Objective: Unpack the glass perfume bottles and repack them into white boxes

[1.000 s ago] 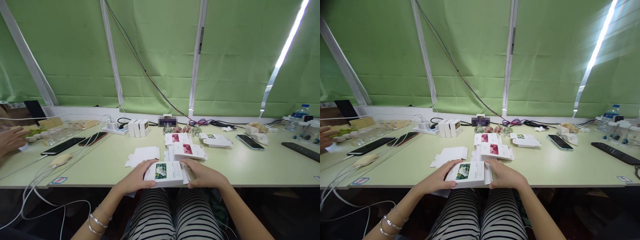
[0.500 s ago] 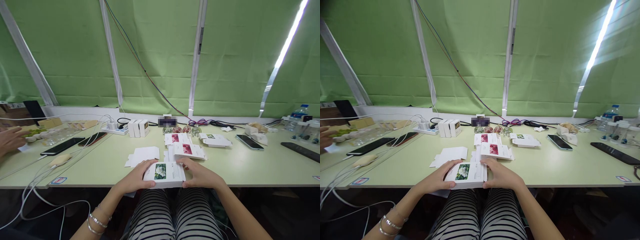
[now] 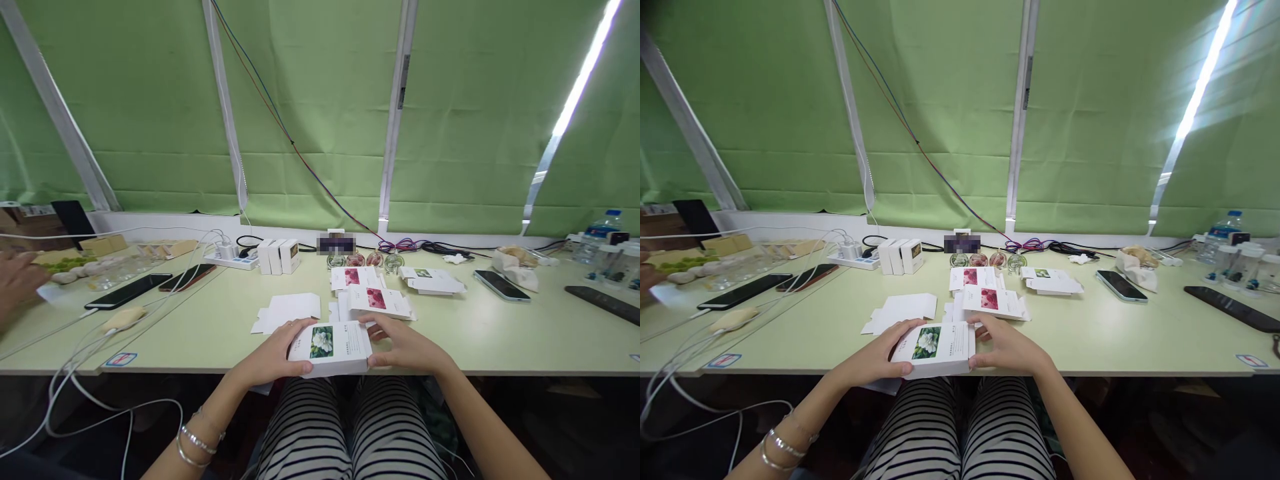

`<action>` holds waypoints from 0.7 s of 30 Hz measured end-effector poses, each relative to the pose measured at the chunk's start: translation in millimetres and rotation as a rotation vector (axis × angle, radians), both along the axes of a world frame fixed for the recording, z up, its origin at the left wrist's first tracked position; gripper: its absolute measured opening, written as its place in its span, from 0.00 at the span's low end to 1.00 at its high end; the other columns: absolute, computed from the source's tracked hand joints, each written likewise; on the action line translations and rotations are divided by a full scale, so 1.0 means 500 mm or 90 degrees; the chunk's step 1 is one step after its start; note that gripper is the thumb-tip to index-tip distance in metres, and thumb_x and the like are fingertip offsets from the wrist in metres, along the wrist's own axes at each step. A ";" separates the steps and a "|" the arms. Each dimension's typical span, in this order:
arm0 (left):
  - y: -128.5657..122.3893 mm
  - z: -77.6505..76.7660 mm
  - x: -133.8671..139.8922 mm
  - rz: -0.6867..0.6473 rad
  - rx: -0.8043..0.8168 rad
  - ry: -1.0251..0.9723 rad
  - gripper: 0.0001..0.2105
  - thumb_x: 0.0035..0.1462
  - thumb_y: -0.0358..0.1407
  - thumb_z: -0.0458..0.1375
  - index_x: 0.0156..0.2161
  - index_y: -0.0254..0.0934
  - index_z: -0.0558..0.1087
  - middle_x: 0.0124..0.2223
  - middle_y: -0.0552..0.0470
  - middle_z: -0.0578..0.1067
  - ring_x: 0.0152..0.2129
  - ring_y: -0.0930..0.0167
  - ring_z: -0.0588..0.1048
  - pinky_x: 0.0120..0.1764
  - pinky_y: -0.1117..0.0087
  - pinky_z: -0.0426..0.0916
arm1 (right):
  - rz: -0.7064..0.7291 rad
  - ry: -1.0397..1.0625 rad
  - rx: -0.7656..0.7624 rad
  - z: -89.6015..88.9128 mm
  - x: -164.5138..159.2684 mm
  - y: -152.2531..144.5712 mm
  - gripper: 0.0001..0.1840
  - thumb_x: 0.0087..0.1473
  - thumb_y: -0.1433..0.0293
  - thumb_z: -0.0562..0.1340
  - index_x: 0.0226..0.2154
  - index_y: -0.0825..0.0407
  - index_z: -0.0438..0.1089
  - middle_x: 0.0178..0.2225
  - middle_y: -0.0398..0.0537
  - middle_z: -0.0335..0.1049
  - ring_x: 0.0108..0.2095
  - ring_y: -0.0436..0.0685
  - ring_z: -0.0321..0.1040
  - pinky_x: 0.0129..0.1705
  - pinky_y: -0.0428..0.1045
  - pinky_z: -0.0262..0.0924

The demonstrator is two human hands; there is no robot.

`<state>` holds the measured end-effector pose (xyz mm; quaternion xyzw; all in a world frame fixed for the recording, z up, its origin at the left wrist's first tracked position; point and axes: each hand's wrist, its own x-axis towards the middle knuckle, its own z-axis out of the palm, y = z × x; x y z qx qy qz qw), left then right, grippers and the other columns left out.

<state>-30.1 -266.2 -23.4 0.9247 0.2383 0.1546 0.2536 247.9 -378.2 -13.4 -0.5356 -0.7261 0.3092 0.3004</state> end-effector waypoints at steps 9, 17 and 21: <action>-0.001 0.002 0.001 -0.001 0.010 -0.002 0.33 0.48 0.50 0.58 0.58 0.41 0.56 0.58 0.46 0.61 0.52 0.60 0.61 0.54 0.61 0.55 | -0.002 -0.010 0.002 -0.001 -0.005 0.006 0.34 0.41 0.58 0.67 0.49 0.50 0.58 0.50 0.50 0.60 0.45 0.58 0.62 0.48 0.54 0.59; -0.001 0.002 -0.001 -0.001 -0.001 -0.004 0.33 0.48 0.49 0.59 0.58 0.41 0.55 0.58 0.46 0.60 0.53 0.60 0.61 0.55 0.61 0.54 | 0.134 0.139 -0.094 -0.010 0.015 0.008 0.40 0.44 0.64 0.67 0.56 0.50 0.49 0.57 0.53 0.54 0.55 0.57 0.56 0.58 0.55 0.50; 0.000 0.003 -0.001 0.000 -0.003 -0.006 0.33 0.48 0.49 0.59 0.57 0.41 0.56 0.58 0.46 0.60 0.53 0.60 0.61 0.55 0.60 0.54 | 0.149 0.173 -0.095 -0.011 0.016 0.010 0.30 0.51 0.69 0.60 0.55 0.50 0.49 0.56 0.53 0.57 0.54 0.56 0.59 0.54 0.55 0.55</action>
